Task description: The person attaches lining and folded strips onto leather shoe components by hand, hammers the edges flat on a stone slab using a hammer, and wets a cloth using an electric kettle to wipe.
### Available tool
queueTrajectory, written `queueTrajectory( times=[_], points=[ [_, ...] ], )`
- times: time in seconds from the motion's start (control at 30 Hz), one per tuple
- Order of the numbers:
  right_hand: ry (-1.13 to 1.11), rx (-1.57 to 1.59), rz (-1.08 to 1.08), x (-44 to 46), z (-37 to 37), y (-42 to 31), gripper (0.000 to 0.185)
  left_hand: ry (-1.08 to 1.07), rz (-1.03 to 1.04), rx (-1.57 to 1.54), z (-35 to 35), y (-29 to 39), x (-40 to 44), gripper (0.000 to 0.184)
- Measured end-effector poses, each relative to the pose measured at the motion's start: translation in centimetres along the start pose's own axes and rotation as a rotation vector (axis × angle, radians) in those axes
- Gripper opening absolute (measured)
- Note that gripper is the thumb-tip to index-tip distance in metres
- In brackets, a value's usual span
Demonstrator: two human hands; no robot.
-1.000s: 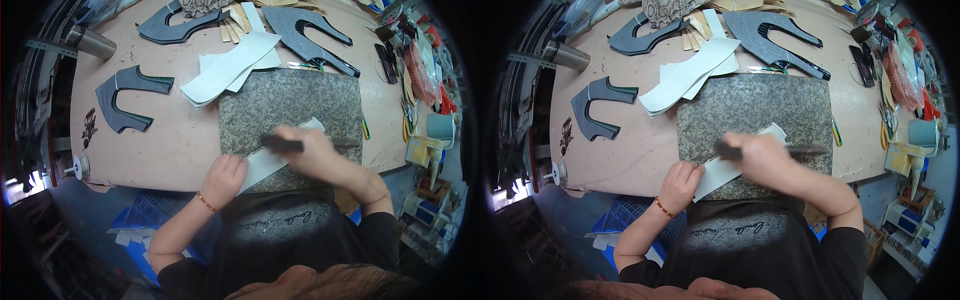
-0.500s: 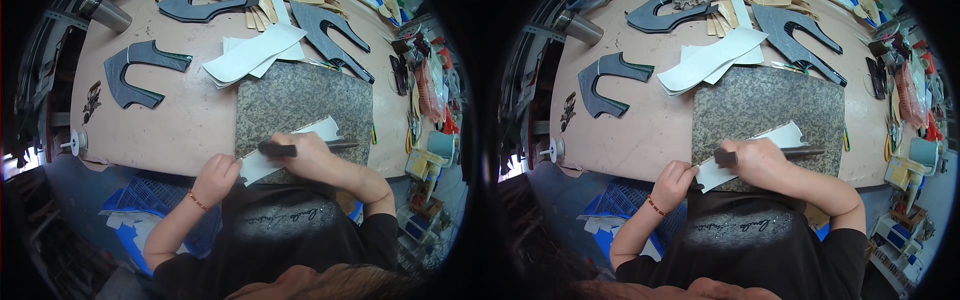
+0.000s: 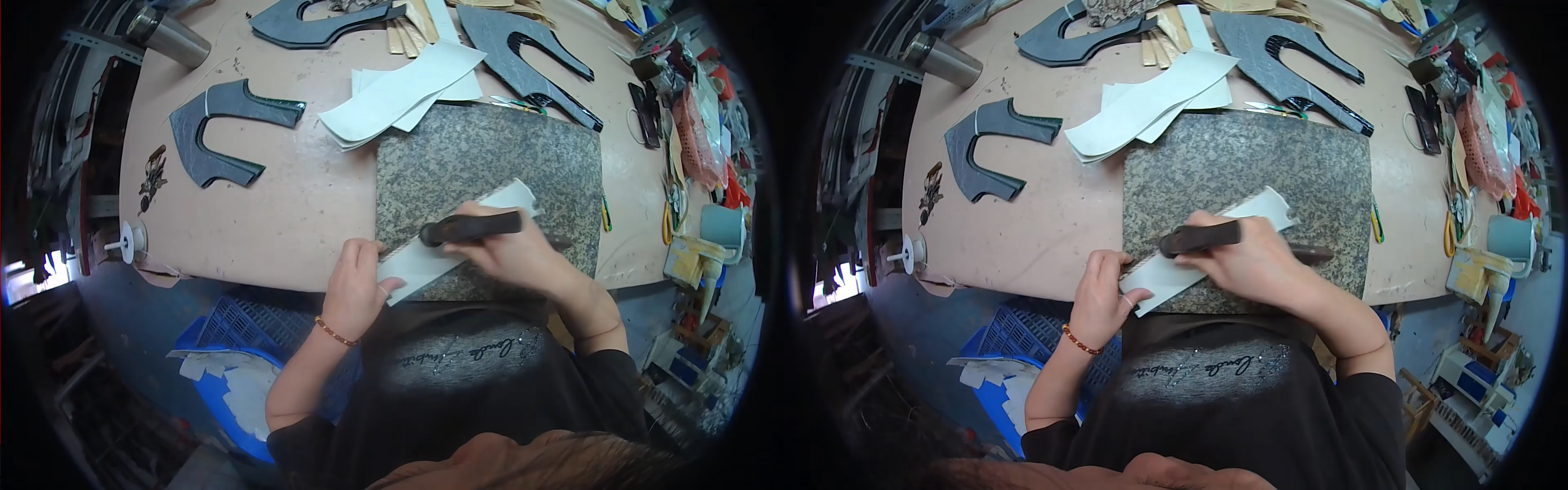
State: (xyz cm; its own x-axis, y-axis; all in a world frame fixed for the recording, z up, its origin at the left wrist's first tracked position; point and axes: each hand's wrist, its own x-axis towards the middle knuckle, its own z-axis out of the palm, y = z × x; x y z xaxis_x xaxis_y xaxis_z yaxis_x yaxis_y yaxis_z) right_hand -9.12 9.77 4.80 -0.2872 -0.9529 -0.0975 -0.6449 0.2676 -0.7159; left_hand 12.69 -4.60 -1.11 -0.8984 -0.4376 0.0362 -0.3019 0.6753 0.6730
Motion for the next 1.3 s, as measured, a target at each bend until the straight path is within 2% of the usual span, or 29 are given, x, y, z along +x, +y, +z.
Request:
queueTrajectory(
  times=[0.07, 0.17, 0.3, 0.37, 0.47, 0.57, 0.63, 0.7, 0.73, 0.77, 0.8, 0.9, 0.97, 1.1, 1.2, 1.3],
  points=[
    [0.092, 0.060, 0.042, -1.4, -2.2, 0.7, 0.024, -0.105, -0.098, -0.001, -0.9, 0.6, 0.4, 0.048],
    [0.223, 0.069, 0.199, -3.8, -5.1, 2.4, 0.021, -0.298, -0.193, -0.246, -3.0, -1.7, 0.9, 0.034],
    [0.447, 0.059, 0.320, -7.3, -6.9, 5.2, 0.021, 0.205, 0.048, -0.917, -8.5, -1.9, 3.8, 0.027],
    [0.518, 0.089, 0.385, -8.9, -7.4, 6.7, 0.022, 0.229, 0.130, -0.930, -12.4, -0.9, 6.0, 0.031],
    [0.544, 0.064, 0.372, -10.5, -8.3, 7.9, 0.022, -0.020, 0.065, -0.555, -15.6, 2.9, 10.2, 0.029],
    [0.554, 0.049, 0.369, -11.2, -8.6, 8.1, 0.022, -0.511, -0.008, 0.007, -14.5, 8.4, 17.4, 0.022],
    [0.546, 0.028, 0.363, -11.3, -8.7, 8.0, 0.022, -0.600, 0.258, 0.066, -9.9, 8.9, 20.8, 0.016],
    [0.519, 0.008, 0.366, -11.3, -8.7, 7.8, 0.023, -0.695, 0.570, 0.299, -4.2, 10.3, 22.6, 0.016],
    [0.497, 0.016, 0.395, -11.3, -8.8, 7.7, 0.022, -0.757, 0.665, 0.318, -0.6, 10.7, 22.9, 0.018],
    [0.504, 0.000, 0.384, -11.2, -8.7, 7.8, 0.022, -0.800, 0.711, 0.322, 2.1, 12.2, 22.7, 0.025],
    [0.511, -0.016, 0.374, -11.1, -8.5, 8.0, 0.022, -0.823, 0.749, 0.303, 4.3, 13.4, 22.3, 0.042],
    [0.528, -0.031, 0.356, -11.1, -8.9, 8.3, 0.022, -0.428, 0.882, 0.188, 8.4, 12.6, 21.2, 0.058],
    [0.542, -0.041, 0.373, -11.3, -9.4, 8.5, 0.023, -0.382, 0.846, 0.113, 4.7, 15.1, 20.4, 0.064],
    [0.525, -0.030, 0.428, -11.2, -10.0, 9.2, 0.022, -0.328, 0.805, 0.201, -4.6, 22.4, 17.5, 0.058],
    [0.472, 0.053, 0.395, -10.9, -9.8, 8.9, 0.021, -0.196, 0.809, 0.229, -6.7, 24.0, 15.9, 0.061],
    [0.362, 0.025, 0.291, -10.8, -9.3, 8.6, 0.021, -0.289, 0.781, 0.462, -8.6, 25.8, 15.9, 0.065]
  ],
)
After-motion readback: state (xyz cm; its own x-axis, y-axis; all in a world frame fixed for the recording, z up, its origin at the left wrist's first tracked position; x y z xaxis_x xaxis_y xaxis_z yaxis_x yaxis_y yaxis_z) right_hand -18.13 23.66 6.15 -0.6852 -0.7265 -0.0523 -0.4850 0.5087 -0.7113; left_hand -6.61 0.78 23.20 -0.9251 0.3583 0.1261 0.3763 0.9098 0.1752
